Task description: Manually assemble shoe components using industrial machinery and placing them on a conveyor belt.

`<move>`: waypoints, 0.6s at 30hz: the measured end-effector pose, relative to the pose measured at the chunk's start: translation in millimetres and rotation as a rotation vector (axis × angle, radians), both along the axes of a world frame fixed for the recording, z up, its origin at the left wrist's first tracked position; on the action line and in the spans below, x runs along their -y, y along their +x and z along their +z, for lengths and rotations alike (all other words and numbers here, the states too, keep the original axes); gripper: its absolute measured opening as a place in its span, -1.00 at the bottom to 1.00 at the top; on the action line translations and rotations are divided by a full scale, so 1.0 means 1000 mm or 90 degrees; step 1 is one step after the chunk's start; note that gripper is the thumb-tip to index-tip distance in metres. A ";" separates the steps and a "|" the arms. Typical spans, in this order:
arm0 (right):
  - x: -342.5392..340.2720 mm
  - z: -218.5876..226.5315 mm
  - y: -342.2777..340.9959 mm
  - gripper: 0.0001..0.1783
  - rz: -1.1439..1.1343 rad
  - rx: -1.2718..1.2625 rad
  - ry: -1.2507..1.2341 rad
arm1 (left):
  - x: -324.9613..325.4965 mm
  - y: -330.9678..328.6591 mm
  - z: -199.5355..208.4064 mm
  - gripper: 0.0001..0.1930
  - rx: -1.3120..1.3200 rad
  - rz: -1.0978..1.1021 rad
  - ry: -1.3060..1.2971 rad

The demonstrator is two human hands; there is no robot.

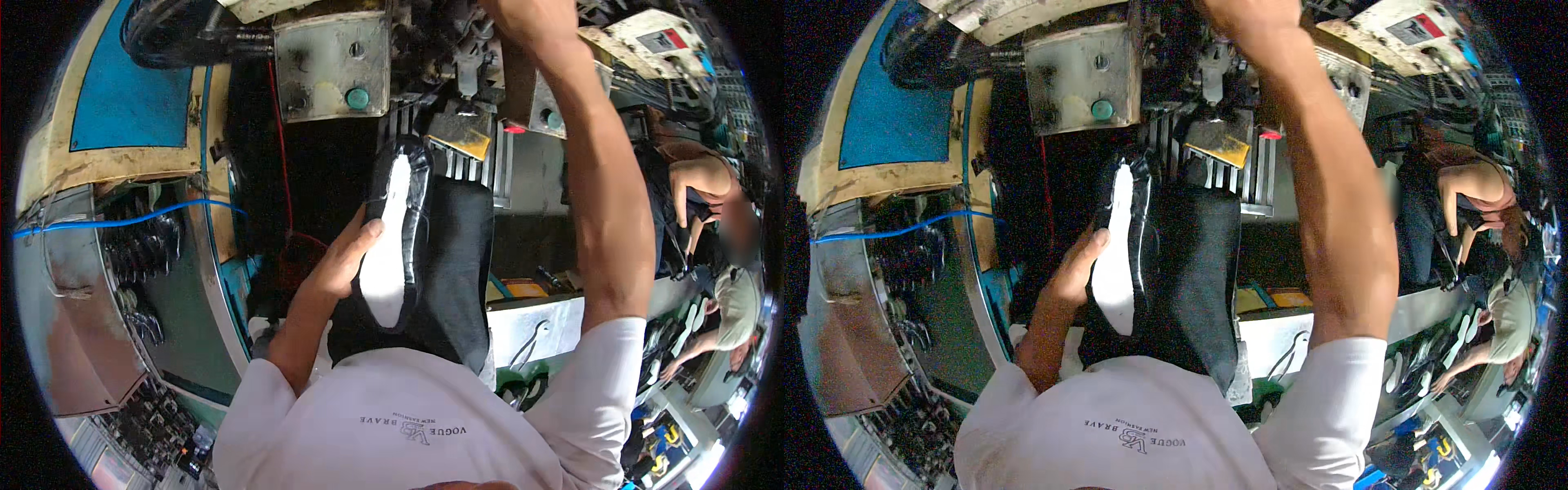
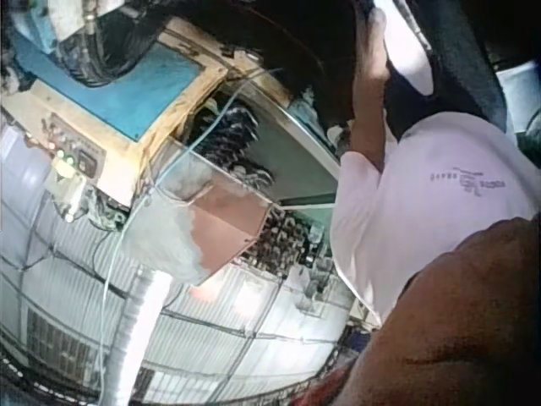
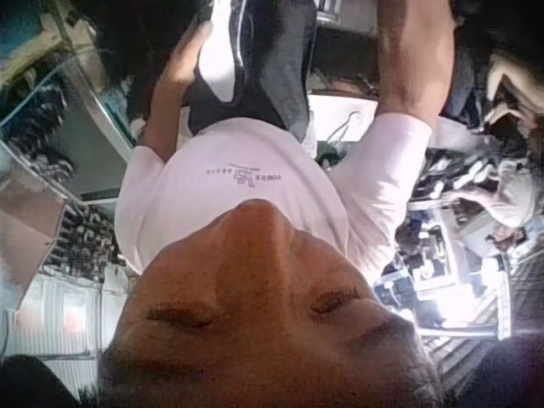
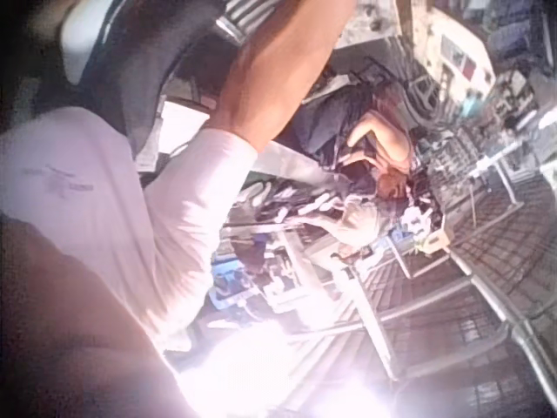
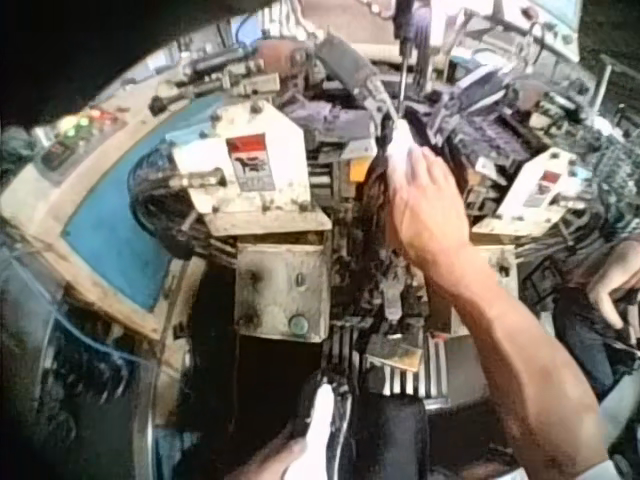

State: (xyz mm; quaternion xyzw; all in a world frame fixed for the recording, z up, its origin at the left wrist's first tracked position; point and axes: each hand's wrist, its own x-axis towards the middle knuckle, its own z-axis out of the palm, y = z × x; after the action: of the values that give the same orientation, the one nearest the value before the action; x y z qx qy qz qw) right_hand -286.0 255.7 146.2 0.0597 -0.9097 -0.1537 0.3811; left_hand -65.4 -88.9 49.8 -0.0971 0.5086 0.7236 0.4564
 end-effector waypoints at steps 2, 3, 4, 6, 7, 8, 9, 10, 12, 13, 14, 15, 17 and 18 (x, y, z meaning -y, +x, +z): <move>-0.002 0.007 0.006 -0.39 0.002 -0.009 0.029 | -0.009 -0.005 0.000 -0.20 0.008 0.011 0.034; -0.002 0.010 0.005 -0.40 0.021 -0.018 0.026 | -0.008 -0.008 -0.008 -0.20 0.014 0.013 0.030; -0.001 0.013 0.004 -0.41 0.033 -0.012 0.012 | -0.006 -0.009 -0.020 -0.21 0.045 0.016 0.065; 0.009 0.017 0.001 -0.43 0.066 -0.026 0.001 | 0.004 -0.007 -0.037 -0.26 0.081 0.031 0.090; 0.005 0.030 0.003 -0.42 0.069 -0.021 0.030 | 0.003 -0.010 -0.039 -0.26 0.083 0.027 0.096; 0.004 0.034 0.006 -0.43 0.037 -0.014 0.037 | 0.003 -0.011 -0.040 -0.28 0.103 0.029 0.132; 0.003 0.036 0.004 -0.43 0.013 -0.012 0.033 | 0.006 -0.010 -0.040 -0.31 0.119 0.040 0.159; 0.022 0.034 -0.003 -0.43 0.060 -0.030 0.001 | 0.015 -0.007 -0.033 -0.49 0.055 0.085 0.081; 0.034 0.045 0.007 -0.42 0.042 0.065 -0.155 | 0.034 -0.002 -0.028 -0.42 -0.007 0.096 -0.035; -0.035 0.038 -0.006 -0.33 -0.005 0.148 -0.018 | 0.044 -0.002 -0.034 -0.31 -0.040 0.076 -0.071; -0.032 0.028 0.005 -0.35 0.062 0.076 -0.095 | 0.054 0.004 -0.030 -0.17 -0.017 0.097 -0.140; -0.056 0.020 0.007 -0.31 0.074 0.096 -0.077 | 0.069 0.005 -0.024 0.00 0.010 0.107 -0.203; -0.085 0.003 0.024 -0.27 0.100 0.037 0.020 | 0.121 0.013 -0.033 0.14 0.043 0.167 -0.333; -0.055 0.001 0.048 -0.26 0.161 0.034 -0.009 | 0.168 0.023 -0.059 0.09 0.014 0.227 -0.334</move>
State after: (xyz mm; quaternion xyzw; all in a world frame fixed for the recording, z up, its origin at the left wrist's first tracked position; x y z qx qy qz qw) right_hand -238.5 310.8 147.6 0.1752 -0.9059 -0.0965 0.3733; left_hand -42.1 -256.8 -9.1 -0.3066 0.6478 0.6354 0.2875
